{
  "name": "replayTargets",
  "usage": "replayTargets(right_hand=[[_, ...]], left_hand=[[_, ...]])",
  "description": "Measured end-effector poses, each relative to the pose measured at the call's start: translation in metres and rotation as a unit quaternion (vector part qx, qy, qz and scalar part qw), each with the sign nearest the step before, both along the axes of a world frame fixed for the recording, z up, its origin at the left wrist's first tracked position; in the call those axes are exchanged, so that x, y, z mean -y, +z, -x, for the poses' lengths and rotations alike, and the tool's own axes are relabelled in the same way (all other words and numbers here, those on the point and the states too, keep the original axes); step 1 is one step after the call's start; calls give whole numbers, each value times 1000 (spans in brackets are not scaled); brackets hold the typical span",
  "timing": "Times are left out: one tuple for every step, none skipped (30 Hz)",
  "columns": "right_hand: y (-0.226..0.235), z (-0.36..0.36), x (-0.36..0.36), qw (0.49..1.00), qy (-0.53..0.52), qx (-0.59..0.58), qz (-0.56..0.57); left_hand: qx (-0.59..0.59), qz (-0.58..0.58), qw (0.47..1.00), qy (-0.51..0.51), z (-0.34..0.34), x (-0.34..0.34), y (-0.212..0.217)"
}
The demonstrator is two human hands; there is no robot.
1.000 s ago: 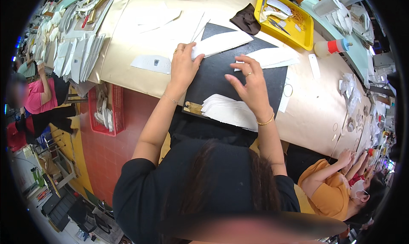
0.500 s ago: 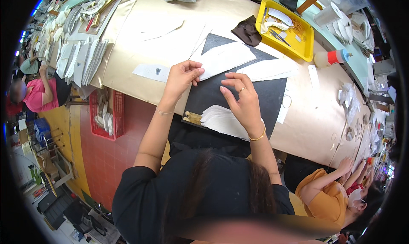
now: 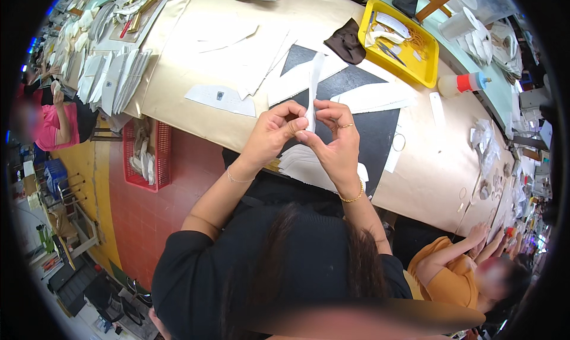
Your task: The person repeatedly picks up white fabric pieces from a table, folds them by hand, and places them into a stack. The person also occasionally rearranges the stack and handles additional pieces from a nearby pile.
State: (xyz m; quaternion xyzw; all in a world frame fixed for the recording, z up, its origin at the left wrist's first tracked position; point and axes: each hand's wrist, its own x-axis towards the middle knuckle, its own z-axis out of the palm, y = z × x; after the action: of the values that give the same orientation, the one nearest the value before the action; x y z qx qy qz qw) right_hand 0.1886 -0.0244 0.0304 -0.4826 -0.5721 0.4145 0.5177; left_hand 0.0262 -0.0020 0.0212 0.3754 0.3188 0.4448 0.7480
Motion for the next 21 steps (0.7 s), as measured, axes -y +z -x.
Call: replayTargets(right_hand=[[2, -1, 1, 1000, 7, -19, 6], [4, -1, 2, 999, 9, -41, 14], [6, -2, 2, 995, 16, -98, 26], [7, -4, 3, 987, 20, -157, 41], [7, -4, 3, 975, 42, -207, 66], [8, -8, 4, 974, 24, -212, 82], [9, -12, 6, 970, 36, -214, 109], [9, -14, 7, 972, 22, -195, 129], [9, -19, 10, 975, 15, -173, 141], [8, -20, 11, 972, 2, -187, 143], [6, -24, 17, 968, 33, -211, 134], [4, -23, 9, 964, 61, -228, 126], [3, -28, 13, 959, 55, -246, 132], [3, -28, 9, 956, 84, -257, 114], [2, -30, 9, 949, 102, -279, 101], [3, -30, 7, 952, 104, -269, 107], [2, -32, 5, 955, 104, -254, 113], [5, -33, 4, 956, 110, -251, 109], [2, -36, 4, 954, 126, -254, 94], [3, -37, 4, 955, 129, -255, 82], [2, -39, 5, 957, 129, -248, 73]], left_hand=[[-8, -36, 999, 2, -2, 1, 3], [-15, -53, 998, -4, -3, 2, 5], [-16, -86, 996, -5, -5, 2, 6], [-20, -117, 993, -5, -7, 3, 7], [-24, -150, 988, 7, -7, 4, 8], [-43, -154, 987, 3, -10, 4, 8], [-60, -174, 983, 21, -12, 6, 9], [-101, -178, 979, 27, -14, 8, 11], [-175, -290, 940, 50, -16, 8, 14], [-193, -278, 940, 41, -16, 13, 18], [-221, -298, 928, 20, -17, 18, 21], [-212, -327, 920, 51, -11, 12, 24], [-186, -353, 916, 53, -15, 17, 28], [-181, -367, 911, 57, -13, 16, 32], [-177, -381, 905, 68, -12, 17, 34], [-180, -385, 902, 72, -9, 17, 37], [-176, -395, 897, 87, -9, 19, 37], [-178, -393, 899, 77, -7, 19, 40], [-185, -404, 892, 83, -9, 21, 38], [-186, -407, 891, 73, -8, 22, 39], [-178, -412, 890, 83, -8, 22, 38]])
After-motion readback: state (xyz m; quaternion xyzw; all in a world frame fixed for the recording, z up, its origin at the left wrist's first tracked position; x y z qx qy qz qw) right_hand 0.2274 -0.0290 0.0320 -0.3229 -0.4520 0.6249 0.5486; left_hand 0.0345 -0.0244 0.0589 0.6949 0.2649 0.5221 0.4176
